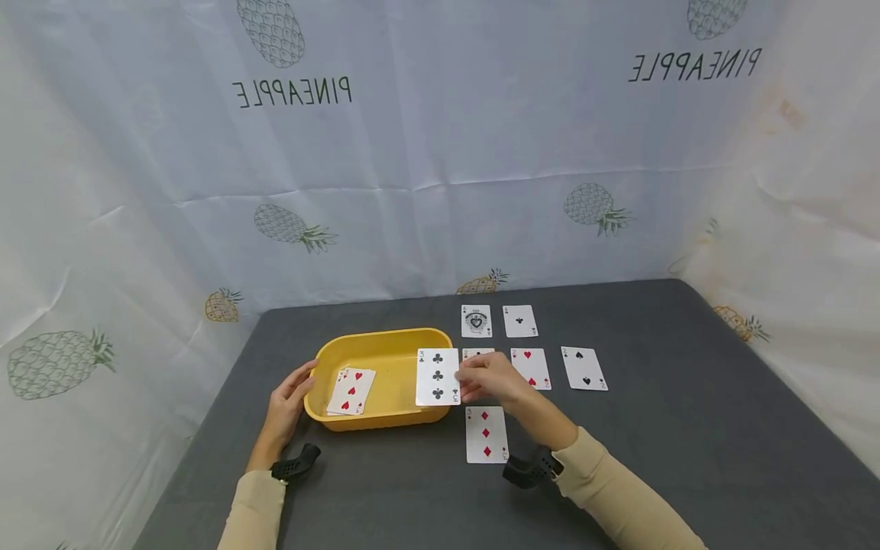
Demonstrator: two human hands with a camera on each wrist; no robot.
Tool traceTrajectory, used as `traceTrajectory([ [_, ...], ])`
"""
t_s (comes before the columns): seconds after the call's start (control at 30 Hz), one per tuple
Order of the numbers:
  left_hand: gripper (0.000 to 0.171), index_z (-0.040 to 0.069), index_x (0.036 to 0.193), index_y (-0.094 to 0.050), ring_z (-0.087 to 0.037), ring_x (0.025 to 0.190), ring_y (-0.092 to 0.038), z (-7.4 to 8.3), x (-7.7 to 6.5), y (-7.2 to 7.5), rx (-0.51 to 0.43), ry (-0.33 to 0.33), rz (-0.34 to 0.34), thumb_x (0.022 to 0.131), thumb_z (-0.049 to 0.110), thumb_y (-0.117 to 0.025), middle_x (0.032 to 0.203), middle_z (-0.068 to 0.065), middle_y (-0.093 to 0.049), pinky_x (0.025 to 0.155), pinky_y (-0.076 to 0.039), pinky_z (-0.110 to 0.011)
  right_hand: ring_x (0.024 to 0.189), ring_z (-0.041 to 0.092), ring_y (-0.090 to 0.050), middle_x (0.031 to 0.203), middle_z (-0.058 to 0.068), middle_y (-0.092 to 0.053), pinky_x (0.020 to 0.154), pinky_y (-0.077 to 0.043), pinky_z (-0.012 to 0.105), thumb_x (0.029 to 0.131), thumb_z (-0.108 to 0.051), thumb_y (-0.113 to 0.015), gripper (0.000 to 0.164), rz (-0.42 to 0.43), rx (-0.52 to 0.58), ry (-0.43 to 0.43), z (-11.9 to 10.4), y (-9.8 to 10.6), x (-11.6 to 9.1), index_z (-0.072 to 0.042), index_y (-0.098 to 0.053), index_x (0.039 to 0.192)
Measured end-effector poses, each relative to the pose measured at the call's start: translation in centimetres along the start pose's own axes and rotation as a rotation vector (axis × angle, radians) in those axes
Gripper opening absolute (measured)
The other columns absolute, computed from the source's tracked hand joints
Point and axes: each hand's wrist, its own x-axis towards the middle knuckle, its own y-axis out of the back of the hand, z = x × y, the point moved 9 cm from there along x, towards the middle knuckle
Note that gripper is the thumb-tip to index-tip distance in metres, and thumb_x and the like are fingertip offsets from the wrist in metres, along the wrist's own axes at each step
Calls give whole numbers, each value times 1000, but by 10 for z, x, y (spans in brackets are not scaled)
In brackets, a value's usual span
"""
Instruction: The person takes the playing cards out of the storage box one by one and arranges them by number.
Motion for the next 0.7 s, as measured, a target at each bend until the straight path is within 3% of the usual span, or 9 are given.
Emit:
traceTrajectory([
  [0.27,53,-7,142,-38,13,104,-57,-1,1,-1,-3,-2,-7,100,22,-52,114,30,-57,85,-49,-7,57,7,-61,70,2,-64,57,-57,22,90,-8,-60,28,24,-57,4,18,36,-11,14,-60,108],
  [0.7,53,-7,142,-38,13,102,-57,1,-1,0,3,12,-2,100,23,-52,112,30,-58,84,-49,-6,59,7,-60,67,-1,-62,58,-57,21,89,-7,-60,27,21,-72,-17,52,72,-31,16,-59,103],
])
